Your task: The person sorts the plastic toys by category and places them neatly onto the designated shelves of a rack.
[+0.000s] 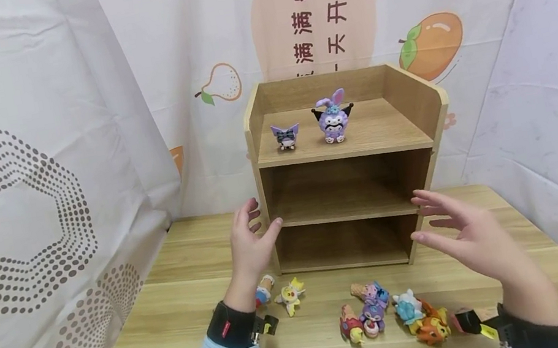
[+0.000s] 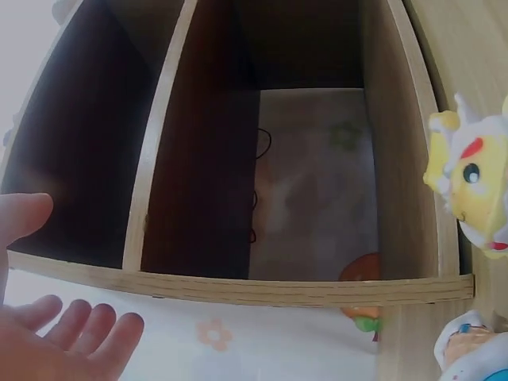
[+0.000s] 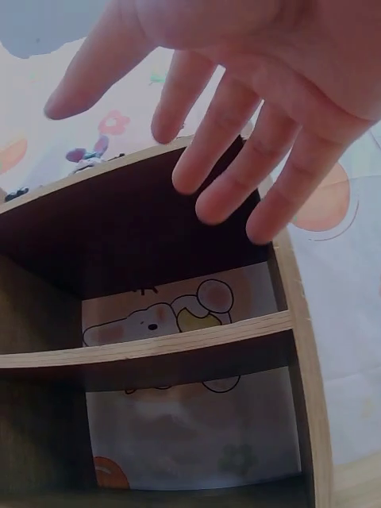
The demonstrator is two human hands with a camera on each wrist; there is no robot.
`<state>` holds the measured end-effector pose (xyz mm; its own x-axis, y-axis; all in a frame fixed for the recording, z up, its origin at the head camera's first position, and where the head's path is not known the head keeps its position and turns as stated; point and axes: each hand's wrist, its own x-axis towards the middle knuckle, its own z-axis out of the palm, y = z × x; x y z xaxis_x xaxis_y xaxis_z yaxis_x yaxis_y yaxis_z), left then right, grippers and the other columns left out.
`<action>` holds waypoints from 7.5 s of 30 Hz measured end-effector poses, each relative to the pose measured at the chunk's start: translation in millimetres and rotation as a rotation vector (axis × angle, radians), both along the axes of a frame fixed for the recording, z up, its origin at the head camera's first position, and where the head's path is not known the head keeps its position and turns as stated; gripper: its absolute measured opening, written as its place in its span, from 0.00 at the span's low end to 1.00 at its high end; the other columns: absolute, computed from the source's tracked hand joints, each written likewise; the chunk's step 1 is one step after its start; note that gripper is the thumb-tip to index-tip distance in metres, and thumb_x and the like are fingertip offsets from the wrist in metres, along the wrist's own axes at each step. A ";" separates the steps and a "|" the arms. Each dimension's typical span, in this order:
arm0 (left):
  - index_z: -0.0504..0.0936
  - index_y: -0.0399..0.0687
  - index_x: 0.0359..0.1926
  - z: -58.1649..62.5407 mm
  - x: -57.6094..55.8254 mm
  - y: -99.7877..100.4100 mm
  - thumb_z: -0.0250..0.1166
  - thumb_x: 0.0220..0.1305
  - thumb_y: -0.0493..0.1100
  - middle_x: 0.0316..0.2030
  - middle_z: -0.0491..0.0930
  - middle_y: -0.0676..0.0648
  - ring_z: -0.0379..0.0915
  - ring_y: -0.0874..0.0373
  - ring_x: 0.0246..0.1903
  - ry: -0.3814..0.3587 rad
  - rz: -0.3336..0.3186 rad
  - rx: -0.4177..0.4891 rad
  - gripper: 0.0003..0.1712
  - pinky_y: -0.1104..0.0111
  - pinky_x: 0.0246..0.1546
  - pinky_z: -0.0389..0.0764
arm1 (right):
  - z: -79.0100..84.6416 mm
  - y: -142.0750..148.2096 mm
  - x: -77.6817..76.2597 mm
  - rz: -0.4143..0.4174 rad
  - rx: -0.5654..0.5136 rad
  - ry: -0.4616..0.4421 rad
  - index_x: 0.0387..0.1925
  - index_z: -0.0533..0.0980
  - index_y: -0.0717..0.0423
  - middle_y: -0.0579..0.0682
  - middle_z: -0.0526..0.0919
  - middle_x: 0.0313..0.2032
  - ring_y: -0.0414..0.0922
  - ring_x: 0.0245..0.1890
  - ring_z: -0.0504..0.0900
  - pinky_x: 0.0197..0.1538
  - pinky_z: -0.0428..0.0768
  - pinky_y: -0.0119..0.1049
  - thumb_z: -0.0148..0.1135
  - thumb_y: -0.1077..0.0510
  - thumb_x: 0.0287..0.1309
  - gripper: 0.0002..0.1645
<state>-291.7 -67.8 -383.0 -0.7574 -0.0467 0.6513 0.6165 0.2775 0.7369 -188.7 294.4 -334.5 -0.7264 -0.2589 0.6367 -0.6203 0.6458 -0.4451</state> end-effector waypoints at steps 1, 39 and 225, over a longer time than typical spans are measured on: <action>0.68 0.38 0.62 -0.1 -0.1 0.4 0.72 0.55 0.42 0.53 0.70 0.41 0.68 0.46 0.51 0.001 -0.002 -0.003 0.35 0.50 0.48 0.77 | -0.2 -1.3 0.4 -0.007 0.023 -0.010 0.66 0.66 0.45 0.50 0.77 0.55 0.44 0.50 0.77 0.48 0.77 0.25 0.75 0.64 0.45 0.47; 0.77 0.43 0.53 -19.3 -16.9 -12.2 0.67 0.60 0.37 0.42 0.77 0.49 0.74 0.58 0.41 -0.156 0.013 -0.142 0.19 0.64 0.40 0.82 | -53.6 -67.4 -16.4 0.274 0.407 -0.693 0.59 0.71 0.55 0.47 0.79 0.46 0.46 0.42 0.78 0.41 0.80 0.45 0.72 0.44 0.49 0.38; 0.80 0.43 0.49 -28.1 -23.3 -23.9 0.68 0.60 0.37 0.36 0.80 0.51 0.75 0.62 0.37 -0.180 -0.027 -0.219 0.16 0.63 0.43 0.81 | 124.1 -37.0 -55.9 -0.356 0.021 0.255 0.48 0.77 0.60 0.55 0.83 0.40 0.48 0.38 0.83 0.42 0.68 0.14 0.67 0.53 0.57 0.20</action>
